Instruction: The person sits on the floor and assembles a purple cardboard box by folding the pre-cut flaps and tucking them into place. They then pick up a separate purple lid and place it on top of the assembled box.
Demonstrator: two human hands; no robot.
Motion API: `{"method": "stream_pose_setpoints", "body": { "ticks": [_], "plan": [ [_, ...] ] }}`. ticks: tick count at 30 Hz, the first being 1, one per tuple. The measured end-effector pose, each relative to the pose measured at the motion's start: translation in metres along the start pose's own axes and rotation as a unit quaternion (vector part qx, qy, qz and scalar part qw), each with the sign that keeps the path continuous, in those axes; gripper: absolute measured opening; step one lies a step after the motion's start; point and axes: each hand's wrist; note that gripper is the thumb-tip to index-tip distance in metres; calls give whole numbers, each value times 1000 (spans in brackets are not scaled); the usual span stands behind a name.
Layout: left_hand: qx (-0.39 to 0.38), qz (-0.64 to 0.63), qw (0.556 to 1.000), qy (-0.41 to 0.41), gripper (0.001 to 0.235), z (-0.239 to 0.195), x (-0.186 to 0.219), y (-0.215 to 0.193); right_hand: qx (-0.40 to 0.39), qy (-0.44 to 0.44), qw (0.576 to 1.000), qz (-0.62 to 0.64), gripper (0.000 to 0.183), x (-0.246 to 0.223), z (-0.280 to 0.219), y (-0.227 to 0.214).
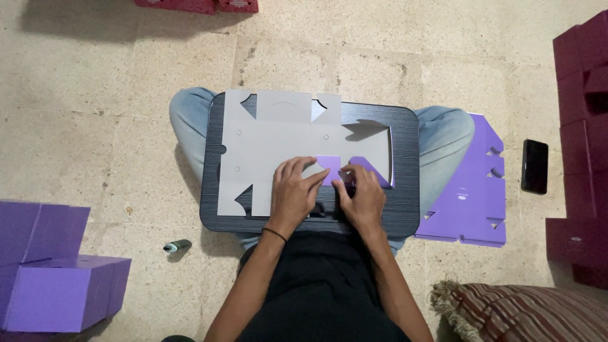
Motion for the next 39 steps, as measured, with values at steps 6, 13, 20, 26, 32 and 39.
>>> {"method": "stream_pose_setpoints", "body": {
  "ticks": [6, 13, 20, 26, 32, 39],
  "plan": [
    [1, -4, 1000, -13, 24, 1, 3, -6, 17, 3, 999, -36, 37, 6, -3, 15],
    [-33, 14, 999, 9, 22, 56, -7, -18, 46, -51, 994, -79, 29, -6, -5, 11],
    [-32, 82, 996, 3, 66, 161, -31, 3, 37, -50, 997, -53, 29, -1, -3, 12],
    [30, 88, 995, 48, 36, 127, -10, 0, 40, -40, 998, -31, 30, -1, -1, 9],
    [24, 32, 998, 53, 34, 66, -15, 25, 66, -63, 995, -30, 30, 1, -1, 10],
    [-3, 107, 993, 54, 41, 73, 4, 16, 58, -54, 997, -15, 28, 0, 0, 10]
  ]
}}
Point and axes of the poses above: each hand's wrist, its own z-axis towards the middle knuckle, its own y-axis out of the palm, x = y × z, and after that the axes turned 2 degrees about y, right-handed
